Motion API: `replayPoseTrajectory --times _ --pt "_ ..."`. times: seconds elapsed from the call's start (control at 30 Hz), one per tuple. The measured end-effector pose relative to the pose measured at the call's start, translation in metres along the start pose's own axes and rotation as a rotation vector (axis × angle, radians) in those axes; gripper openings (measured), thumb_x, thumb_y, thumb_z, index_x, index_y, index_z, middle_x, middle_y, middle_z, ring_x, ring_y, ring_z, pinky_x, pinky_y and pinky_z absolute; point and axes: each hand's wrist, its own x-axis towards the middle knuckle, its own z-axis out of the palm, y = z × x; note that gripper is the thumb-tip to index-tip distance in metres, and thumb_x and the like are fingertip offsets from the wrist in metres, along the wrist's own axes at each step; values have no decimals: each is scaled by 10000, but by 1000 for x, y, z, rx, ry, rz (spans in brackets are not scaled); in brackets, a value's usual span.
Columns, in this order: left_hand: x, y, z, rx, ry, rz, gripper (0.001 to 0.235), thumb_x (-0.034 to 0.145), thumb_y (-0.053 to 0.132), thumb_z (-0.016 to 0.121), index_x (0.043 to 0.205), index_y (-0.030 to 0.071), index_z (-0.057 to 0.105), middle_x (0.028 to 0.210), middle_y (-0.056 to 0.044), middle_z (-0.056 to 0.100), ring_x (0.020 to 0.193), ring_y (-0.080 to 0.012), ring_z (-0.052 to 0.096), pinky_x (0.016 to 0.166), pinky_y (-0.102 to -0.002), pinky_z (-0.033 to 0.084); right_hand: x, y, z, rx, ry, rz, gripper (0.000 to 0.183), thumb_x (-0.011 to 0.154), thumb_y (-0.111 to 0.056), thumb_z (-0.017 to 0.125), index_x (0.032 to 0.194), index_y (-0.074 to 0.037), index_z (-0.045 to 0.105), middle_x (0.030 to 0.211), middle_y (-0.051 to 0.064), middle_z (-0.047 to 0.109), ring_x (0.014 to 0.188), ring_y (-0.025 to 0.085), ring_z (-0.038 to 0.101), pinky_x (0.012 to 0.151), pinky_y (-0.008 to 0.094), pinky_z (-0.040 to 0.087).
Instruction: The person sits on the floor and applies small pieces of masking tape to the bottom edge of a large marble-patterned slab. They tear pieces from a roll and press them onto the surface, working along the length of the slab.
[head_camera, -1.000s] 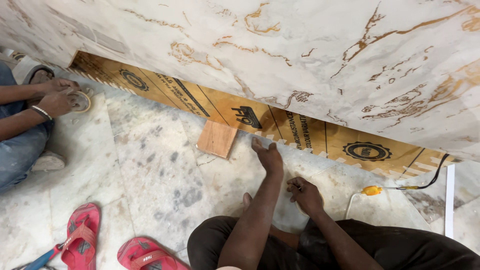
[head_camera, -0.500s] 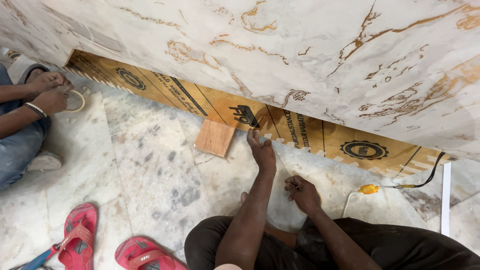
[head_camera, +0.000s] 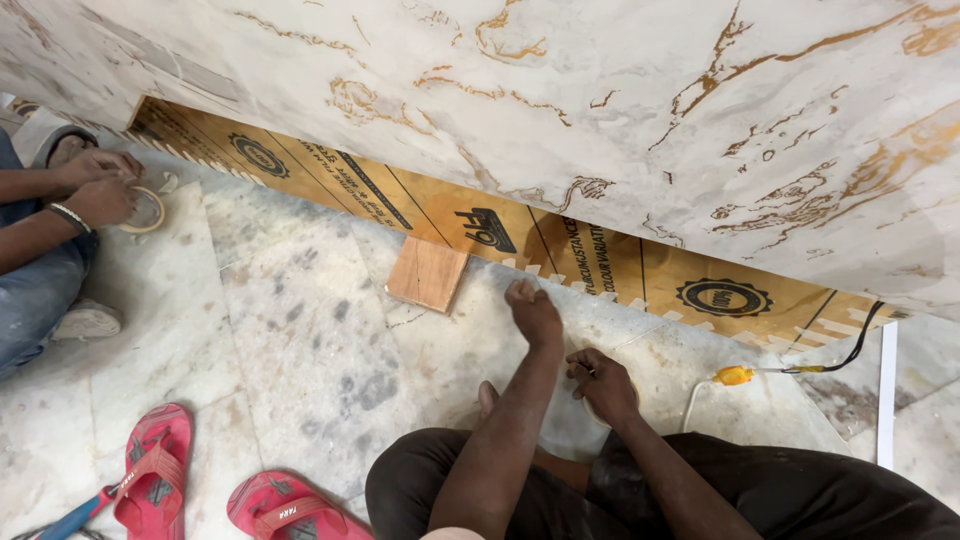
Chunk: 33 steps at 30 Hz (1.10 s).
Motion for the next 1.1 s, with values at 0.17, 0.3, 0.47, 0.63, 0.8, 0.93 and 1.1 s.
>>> replayPoseTrajectory --times 0.17,0.3,0.47,0.63,0.8,0.93,1.1 --pt "-25 25 12 -406 -252 -54 747 906 -57 504 1583 41 203 1675 -168 262 1544 -233 295 1129 -322 374 0 -1 -2 -32 4 -44 203 869 -9 624 1053 -23 707 847 80 765 616 161 701 603 318 563" --pt "-40 45 8 -396 -382 12 862 910 -61 516 1638 73 75 1733 -164 114 1598 -228 145 1203 -310 253 2 0 -2 -90 11 -21 156 897 -23 625 1034 -18 700 792 106 761 618 171 710 618 329 554" --pt "-50 62 1 -114 -329 202 681 908 -29 568 1538 16 316 1580 -202 403 1492 -262 379 1121 -345 394 -2 -3 -4 -204 44 -58 155 902 -49 644 1042 -27 707 775 112 759 614 154 706 627 326 544" --pt "-2 30 -21 45 -202 319 190 916 49 719 1080 -36 674 999 -146 762 897 -219 724 789 -311 562 -13 -13 -7 -7 140 -99 121 932 -125 651 997 -30 687 795 80 731 574 145 684 596 296 540" --pt "20 -4 -42 18 -344 -121 257 933 72 590 1154 -19 682 866 -60 742 662 -154 635 578 -248 507 -17 -16 -9 24 194 -72 106 916 -127 643 954 -34 677 780 69 731 573 147 685 594 292 538" --pt "0 3 -26 -9 -478 -232 530 923 61 599 1441 12 502 1064 -59 659 814 -155 632 637 -288 486 -19 -12 -9 -19 190 -95 113 914 -142 626 945 -44 670 763 64 731 569 154 691 605 300 540" --pt "-4 29 -11 -127 -617 -380 756 880 47 618 1580 37 335 1417 -56 540 1106 -175 599 822 -354 507 -16 -10 -10 -66 191 -108 112 906 -147 634 937 -47 675 742 69 730 571 163 704 611 309 546"
